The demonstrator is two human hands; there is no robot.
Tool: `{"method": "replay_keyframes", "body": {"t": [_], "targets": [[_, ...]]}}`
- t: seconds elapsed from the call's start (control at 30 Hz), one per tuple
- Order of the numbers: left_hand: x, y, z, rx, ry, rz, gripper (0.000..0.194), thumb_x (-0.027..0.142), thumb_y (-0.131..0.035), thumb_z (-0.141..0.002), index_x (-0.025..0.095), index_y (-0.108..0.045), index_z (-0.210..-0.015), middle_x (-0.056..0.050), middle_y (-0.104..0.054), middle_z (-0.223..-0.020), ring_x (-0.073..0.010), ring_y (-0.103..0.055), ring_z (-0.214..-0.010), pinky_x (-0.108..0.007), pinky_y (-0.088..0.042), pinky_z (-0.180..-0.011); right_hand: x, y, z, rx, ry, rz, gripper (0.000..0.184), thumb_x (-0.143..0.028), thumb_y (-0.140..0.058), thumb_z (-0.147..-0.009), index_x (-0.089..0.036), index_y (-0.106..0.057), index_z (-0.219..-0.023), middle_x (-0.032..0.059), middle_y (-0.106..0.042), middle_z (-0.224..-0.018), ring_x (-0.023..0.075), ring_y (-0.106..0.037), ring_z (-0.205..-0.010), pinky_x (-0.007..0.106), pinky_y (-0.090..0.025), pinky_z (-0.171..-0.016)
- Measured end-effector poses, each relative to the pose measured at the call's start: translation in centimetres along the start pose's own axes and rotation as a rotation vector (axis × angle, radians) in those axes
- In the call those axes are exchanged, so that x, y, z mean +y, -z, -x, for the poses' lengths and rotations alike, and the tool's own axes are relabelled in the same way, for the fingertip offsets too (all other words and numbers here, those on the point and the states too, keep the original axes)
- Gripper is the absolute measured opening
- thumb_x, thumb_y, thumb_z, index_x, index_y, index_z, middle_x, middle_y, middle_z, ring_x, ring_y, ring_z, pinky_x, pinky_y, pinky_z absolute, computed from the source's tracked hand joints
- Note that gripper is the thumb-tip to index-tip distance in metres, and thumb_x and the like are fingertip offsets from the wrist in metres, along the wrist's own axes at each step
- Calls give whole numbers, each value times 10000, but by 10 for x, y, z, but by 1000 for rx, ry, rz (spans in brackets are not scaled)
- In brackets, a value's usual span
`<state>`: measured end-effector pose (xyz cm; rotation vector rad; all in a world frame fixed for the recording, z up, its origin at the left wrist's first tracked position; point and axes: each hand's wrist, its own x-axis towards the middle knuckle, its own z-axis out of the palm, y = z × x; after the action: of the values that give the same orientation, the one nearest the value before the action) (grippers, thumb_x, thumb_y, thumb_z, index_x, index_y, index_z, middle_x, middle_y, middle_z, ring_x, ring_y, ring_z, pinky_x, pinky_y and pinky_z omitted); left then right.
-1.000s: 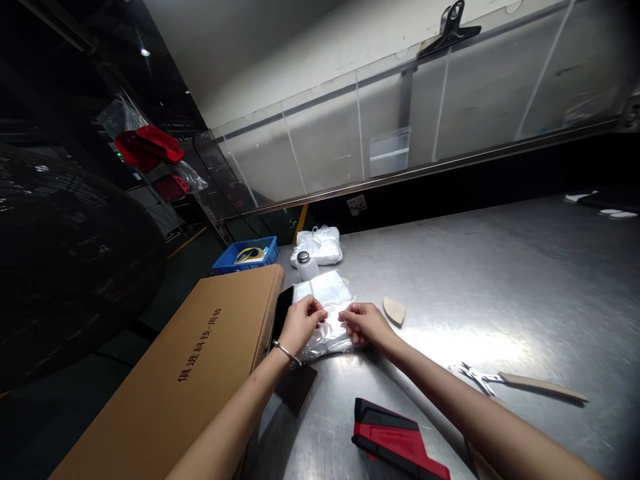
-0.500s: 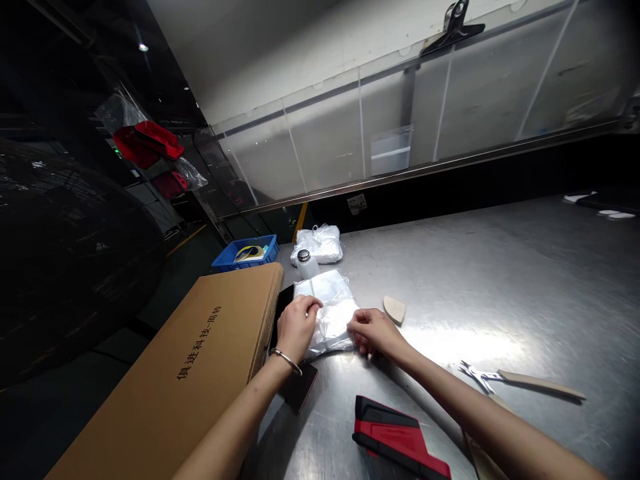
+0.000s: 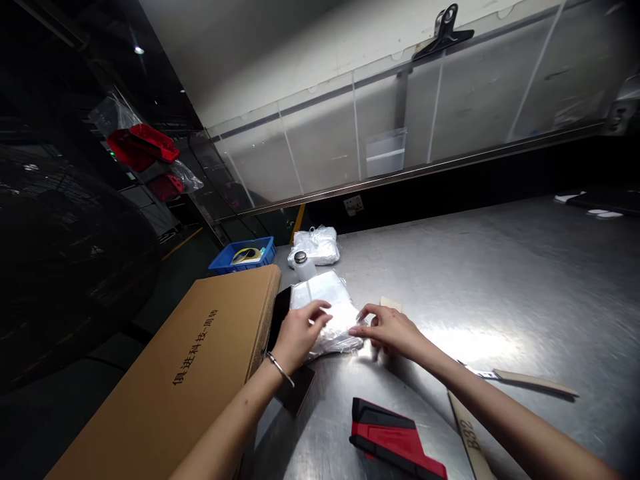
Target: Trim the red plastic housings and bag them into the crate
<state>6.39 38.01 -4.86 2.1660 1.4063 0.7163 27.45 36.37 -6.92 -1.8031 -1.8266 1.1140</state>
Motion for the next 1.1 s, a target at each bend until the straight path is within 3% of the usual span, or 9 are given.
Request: {"method": "replay_keyframes", "body": {"t": [0.1,0.2,0.27,0.43,0.63,0.8,0.93,1.1], "targets": [[3,-1,-11,68,-10,-116,147,184,-553,-939,165,-676,-1018,-90,-712,-1047,-223,-651,-996,-325,-504,-845,-3,4,2,136,23,132,349,-499,-595,-937,-175,-651,-1057,25,-685,-934,166,-658,-805,380,-551,-766],[6,-13,-15,-8,-32,-230,128,159,-692,-857,157,-676,-984,-78,-691,-1091,-252,-613,-1080,-426,-479,-948,-7,2,5,257,48,216,389,-499,-572,-951,-174,-618,-1159,34,-681,-963,186,-663,-848,413,-545,-800],[6,-23,-16,-58,-17,-280,25,162,-682,-877,151,-678,-900,-57,-699,-1035,-240,-629,-1045,-464,-485,-951,-8,-3,7,305,86,236,364,-447,-545,-981,-179,-589,-1224,38,-681,-993,184,-667,-855,412,-550,-804],[-2,-30,-29,-71,90,-266,146,251,-628,-948,149,-673,-854,-28,-706,-911,-188,-674,-892,-411,-551,-855,-7,-18,2,185,191,190,241,-367,-579,-976,-184,-650,-1116,42,-695,-1049,172,-674,-887,393,-562,-818],[-8,-28,-48,-103,120,-120,180,274,-673,-923,129,-651,-819,7,-688,-790,-144,-680,-726,-310,-582,-683,0,-19,-15,82,158,49,255,-381,-584,-973,-173,-654,-1102,44,-699,-1052,167,-681,-865,377,-573,-790],[-1,-25,-26,-35,94,-199,116,228,-712,-872,139,-647,-906,-20,-679,-895,-189,-661,-857,-378,-553,-790,3,-16,-16,46,141,-49,258,-378,-592,-969,-171,-651,-1111,47,-693,-1068,173,-679,-883,383,-572,-796],[7,-16,-5,-35,54,-295,45,152,-645,-890,150,-660,-848,-50,-671,-948,-233,-623,-959,-445,-493,-879,8,-17,-14,26,117,-148,251,-373,-600,-963,-172,-651,-1105,49,-689,-1080,177,-674,-898,386,-569,-802],[8,-12,-8,-54,43,-250,111,149,-605,-931,161,-669,-841,-26,-690,-932,-190,-637,-897,-394,-510,-850,7,-21,-16,-38,88,-333,282,-383,-592,-968,-163,-631,-1141,45,-685,-1050,162,-676,-837,354,-580,-733]]}}
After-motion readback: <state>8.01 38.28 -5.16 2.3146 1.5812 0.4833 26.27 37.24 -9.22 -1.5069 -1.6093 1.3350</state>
